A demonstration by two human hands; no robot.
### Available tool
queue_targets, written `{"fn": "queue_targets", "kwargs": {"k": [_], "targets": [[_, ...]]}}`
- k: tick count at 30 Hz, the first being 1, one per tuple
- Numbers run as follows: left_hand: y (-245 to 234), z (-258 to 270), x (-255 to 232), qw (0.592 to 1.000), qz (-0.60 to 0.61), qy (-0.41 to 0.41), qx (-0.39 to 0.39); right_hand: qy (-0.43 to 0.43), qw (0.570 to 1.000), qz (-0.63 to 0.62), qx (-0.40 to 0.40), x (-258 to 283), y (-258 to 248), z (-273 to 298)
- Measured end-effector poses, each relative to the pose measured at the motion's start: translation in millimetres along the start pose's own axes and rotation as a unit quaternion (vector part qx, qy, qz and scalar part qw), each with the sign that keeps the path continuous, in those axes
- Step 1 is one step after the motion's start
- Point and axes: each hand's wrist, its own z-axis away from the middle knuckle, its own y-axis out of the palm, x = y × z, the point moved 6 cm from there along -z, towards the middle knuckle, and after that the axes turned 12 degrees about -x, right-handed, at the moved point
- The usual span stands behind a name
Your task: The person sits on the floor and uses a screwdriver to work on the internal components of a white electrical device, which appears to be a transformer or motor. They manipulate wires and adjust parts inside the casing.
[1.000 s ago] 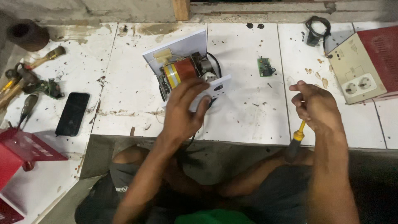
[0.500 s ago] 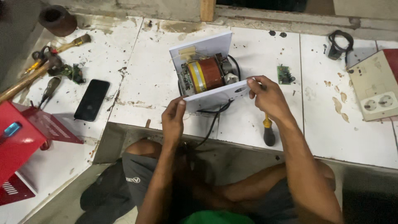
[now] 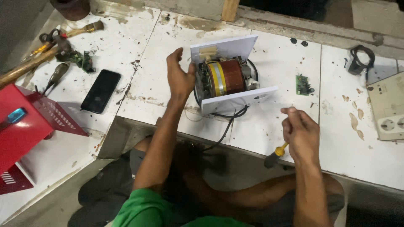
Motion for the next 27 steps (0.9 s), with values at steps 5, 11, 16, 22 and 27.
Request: {"fn": "queue_targets", "kwargs": {"k": [5,11,16,22,27], "targets": [[13.2,-6.0,13.6,0.993,-0.089,-0.041,0.069,0.057,0.997,-0.049,-0.022,11.8,-26.3,10.5],[-7.8,-8.0,-30.8,0.994,-0.035,-0.005,0.104,0.091,0.988,0.127,0.001,43.8,-13.8,13.8],[16.9,-21.8,-104.8,0.979,0.095,0.094,0.154,0.01,0.936,0.341,0.09,27.0,21.2,11.3],[116.2,-10.5,-131.6,0.926,0.09,0.188,0.315,-0.094,0.842,0.488,0.211,-23.8,88.0,12.4],[124.1,30.0,-140.7,0.827,-0.085,0.179,0.526,-0.1,0.824,0.511,0.222,-9.2,97.6,23.4]]}}
